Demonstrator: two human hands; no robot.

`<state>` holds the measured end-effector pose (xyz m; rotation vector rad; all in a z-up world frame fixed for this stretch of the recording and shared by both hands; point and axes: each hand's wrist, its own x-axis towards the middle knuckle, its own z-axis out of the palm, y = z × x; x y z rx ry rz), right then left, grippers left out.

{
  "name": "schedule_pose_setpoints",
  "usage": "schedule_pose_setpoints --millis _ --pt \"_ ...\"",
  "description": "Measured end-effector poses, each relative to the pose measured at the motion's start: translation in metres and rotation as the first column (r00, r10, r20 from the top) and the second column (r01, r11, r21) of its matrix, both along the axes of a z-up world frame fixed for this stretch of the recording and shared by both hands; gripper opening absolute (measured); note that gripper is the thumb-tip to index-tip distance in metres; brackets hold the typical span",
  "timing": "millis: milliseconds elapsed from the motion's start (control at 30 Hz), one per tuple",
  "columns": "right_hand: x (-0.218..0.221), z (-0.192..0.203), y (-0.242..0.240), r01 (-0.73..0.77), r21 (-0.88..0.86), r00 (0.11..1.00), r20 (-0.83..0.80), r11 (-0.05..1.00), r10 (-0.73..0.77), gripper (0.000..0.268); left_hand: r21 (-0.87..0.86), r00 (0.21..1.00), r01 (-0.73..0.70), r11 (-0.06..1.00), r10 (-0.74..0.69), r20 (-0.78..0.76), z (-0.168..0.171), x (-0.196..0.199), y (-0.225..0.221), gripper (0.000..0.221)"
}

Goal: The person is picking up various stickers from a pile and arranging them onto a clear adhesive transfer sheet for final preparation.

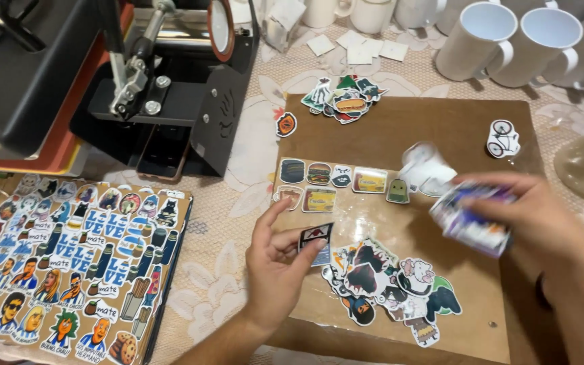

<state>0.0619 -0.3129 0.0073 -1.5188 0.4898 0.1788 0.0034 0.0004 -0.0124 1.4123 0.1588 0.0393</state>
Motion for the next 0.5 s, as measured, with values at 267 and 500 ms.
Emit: schedule_pose_setpoints --millis 267,500 --pt "0.045 -0.059 -0.119 0.130 -0.239 0.978 0.188 0.962 -0.086 0.028 -0.111 0.994 0.093 0.989 -0.098 -0.039 -0.019 0.013 0.000 0.063" --pt "0.053 -0.076 -0.158 0.368 0.012 0.842 0.419 0.930 -0.339 0.026 -0.147 0.961 0.253 0.956 -0.265 -0.073 -0.011 0.023 -0.011 0.075"
